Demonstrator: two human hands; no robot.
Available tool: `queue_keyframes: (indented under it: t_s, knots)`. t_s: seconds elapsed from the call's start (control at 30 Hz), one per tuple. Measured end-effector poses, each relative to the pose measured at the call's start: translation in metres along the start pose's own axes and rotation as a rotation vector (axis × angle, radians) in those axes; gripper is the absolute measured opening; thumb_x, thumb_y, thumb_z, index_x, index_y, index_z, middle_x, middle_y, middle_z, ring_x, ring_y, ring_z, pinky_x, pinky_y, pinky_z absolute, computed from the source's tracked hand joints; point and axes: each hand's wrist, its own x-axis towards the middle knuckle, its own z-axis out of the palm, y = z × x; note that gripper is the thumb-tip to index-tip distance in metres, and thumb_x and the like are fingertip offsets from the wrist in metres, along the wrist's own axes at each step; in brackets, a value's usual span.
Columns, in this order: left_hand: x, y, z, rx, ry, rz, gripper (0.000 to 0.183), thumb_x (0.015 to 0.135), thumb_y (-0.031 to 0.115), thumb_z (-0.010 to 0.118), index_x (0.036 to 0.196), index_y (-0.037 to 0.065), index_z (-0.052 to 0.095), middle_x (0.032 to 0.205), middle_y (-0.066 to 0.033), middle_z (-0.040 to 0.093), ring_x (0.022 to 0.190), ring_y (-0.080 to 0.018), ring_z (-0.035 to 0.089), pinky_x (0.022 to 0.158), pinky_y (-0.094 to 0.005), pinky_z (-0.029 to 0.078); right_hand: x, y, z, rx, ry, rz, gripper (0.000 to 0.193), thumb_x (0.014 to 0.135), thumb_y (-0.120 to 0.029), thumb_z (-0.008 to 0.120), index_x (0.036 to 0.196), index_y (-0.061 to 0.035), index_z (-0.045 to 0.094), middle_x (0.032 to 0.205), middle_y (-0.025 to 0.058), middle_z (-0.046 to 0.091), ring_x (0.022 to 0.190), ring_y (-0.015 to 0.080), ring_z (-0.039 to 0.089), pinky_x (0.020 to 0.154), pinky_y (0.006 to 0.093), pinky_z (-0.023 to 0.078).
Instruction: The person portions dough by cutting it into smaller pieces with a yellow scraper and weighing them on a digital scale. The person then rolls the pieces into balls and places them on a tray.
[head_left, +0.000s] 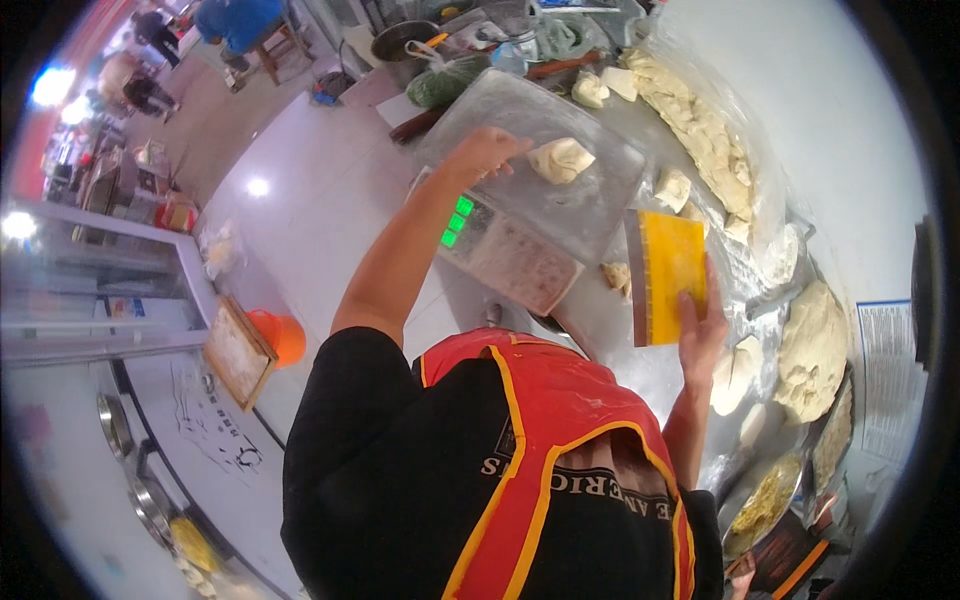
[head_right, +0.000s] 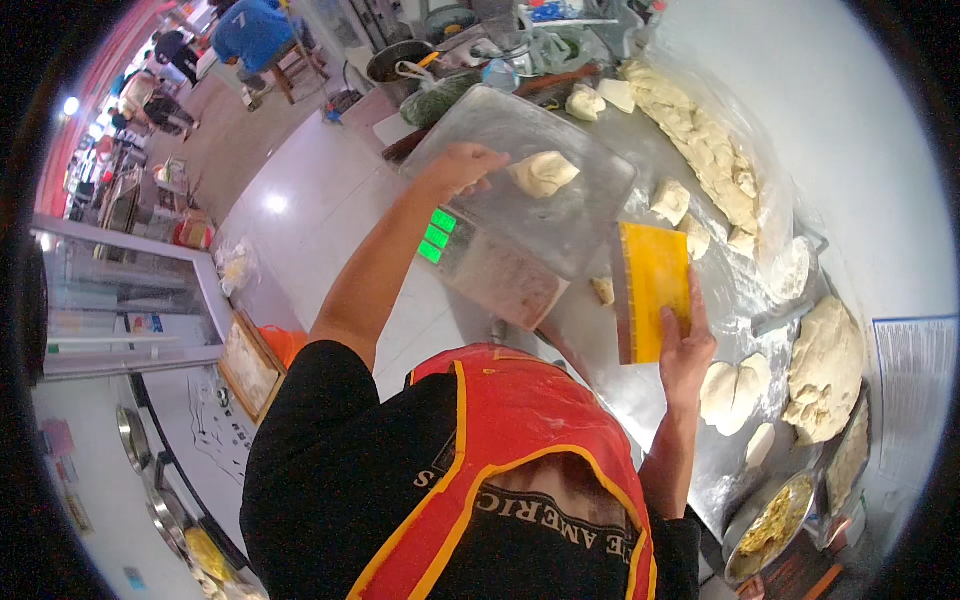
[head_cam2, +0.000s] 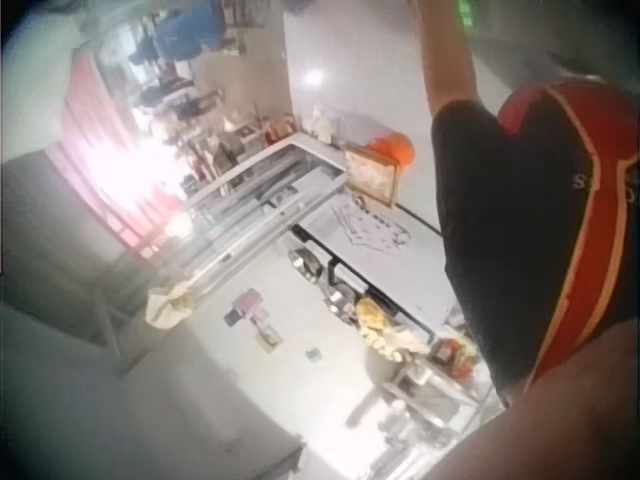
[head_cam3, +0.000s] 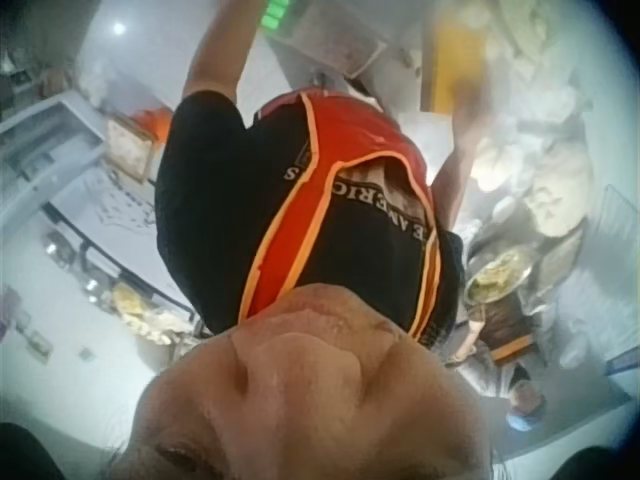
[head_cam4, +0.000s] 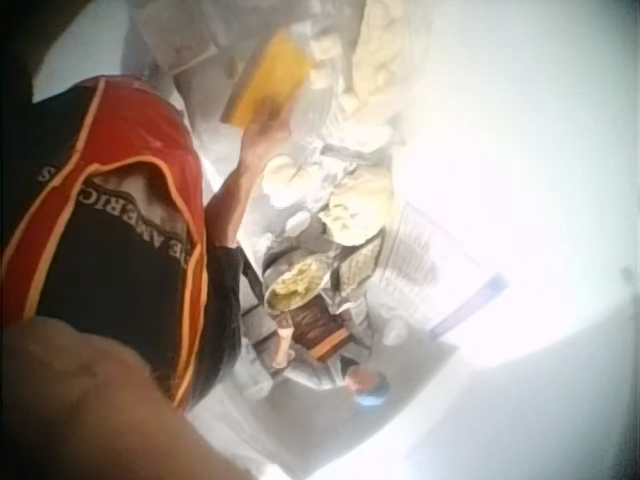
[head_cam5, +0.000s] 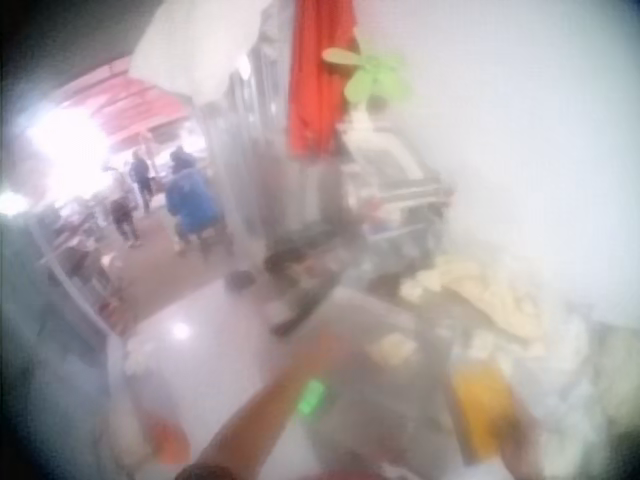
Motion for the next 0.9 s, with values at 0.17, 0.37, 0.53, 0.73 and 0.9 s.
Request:
queue_keyframes:
  t_s: [0.17, 0.37, 0.53, 0.73, 0.9]
  knots:
    - [0.04, 0.002, 0.035, -0.038, -0.074, -0.013, 0.038, 0.073, 0.033, 0.075, 0.089, 0.0, 0.066, 0.065, -0.0052, 0.06, 0.05, -0.0119, 0.051, 0.044, -0.0273, 0.038, -0.011, -0.001, -0.01, 0.002, 0.013, 0.204, 0.052, 0.088, -0.002, 0.053, 0.138, -0.0094, 0.043, 0.108, 0.0189, 0.064, 0.095, 0.0187, 0.063, 0.083, 0.0314, 0.05]
    - [0.082, 0.092, 0.065, -0.024, 0.061, 0.381, 0.027, 0.073, 0.022, 0.071, 0.09, 0.002, 0.068, 0.071, -0.0075, 0.065, 0.059, -0.0166, 0.059, 0.05, -0.0315, 0.043, -0.033, 0.012, -0.025, -0.004, 0.168, 0.281, 0.052, 0.087, -0.001, 0.054, 0.138, -0.0083, 0.043, 0.104, 0.0184, 0.066, 0.09, 0.0171, 0.063, 0.08, 0.0304, 0.05]
    - [0.113, 0.148, 0.115, 0.858, 0.176, 0.659, 0.036, 0.079, 0.037, 0.066, 0.097, 0.006, 0.065, 0.094, -0.0154, 0.067, 0.092, -0.0305, 0.064, 0.076, -0.0463, 0.047, -0.055, 0.017, -0.042, -0.092, 0.289, 0.373, 0.052, 0.087, 0.0, 0.054, 0.137, -0.006, 0.043, 0.108, 0.0171, 0.065, 0.093, 0.0169, 0.062, 0.083, 0.0301, 0.048]
    - [0.147, 0.126, 0.249, 1.072, -0.19, 0.602, 0.028, 0.087, 0.021, 0.053, 0.11, 0.008, 0.062, 0.109, -0.0163, 0.064, 0.103, -0.0323, 0.061, 0.088, -0.0445, 0.047, -0.085, 0.019, -0.052, -0.073, 0.424, 0.575, 0.051, 0.087, -0.001, 0.053, 0.137, -0.0048, 0.044, 0.1, 0.0156, 0.066, 0.089, 0.0152, 0.061, 0.081, 0.0296, 0.048]
    - [0.198, 0.074, 0.311, 1.033, -0.299, 0.528, 0.029, 0.084, 0.018, 0.054, 0.11, 0.009, 0.064, 0.12, -0.0143, 0.059, 0.112, -0.0307, 0.056, 0.091, -0.0428, 0.047, -0.103, 0.001, -0.072, -0.098, 0.46, 0.764, 0.052, 0.086, -0.004, 0.053, 0.138, -0.008, 0.043, 0.106, 0.0185, 0.066, 0.094, 0.0172, 0.062, 0.083, 0.0307, 0.048]
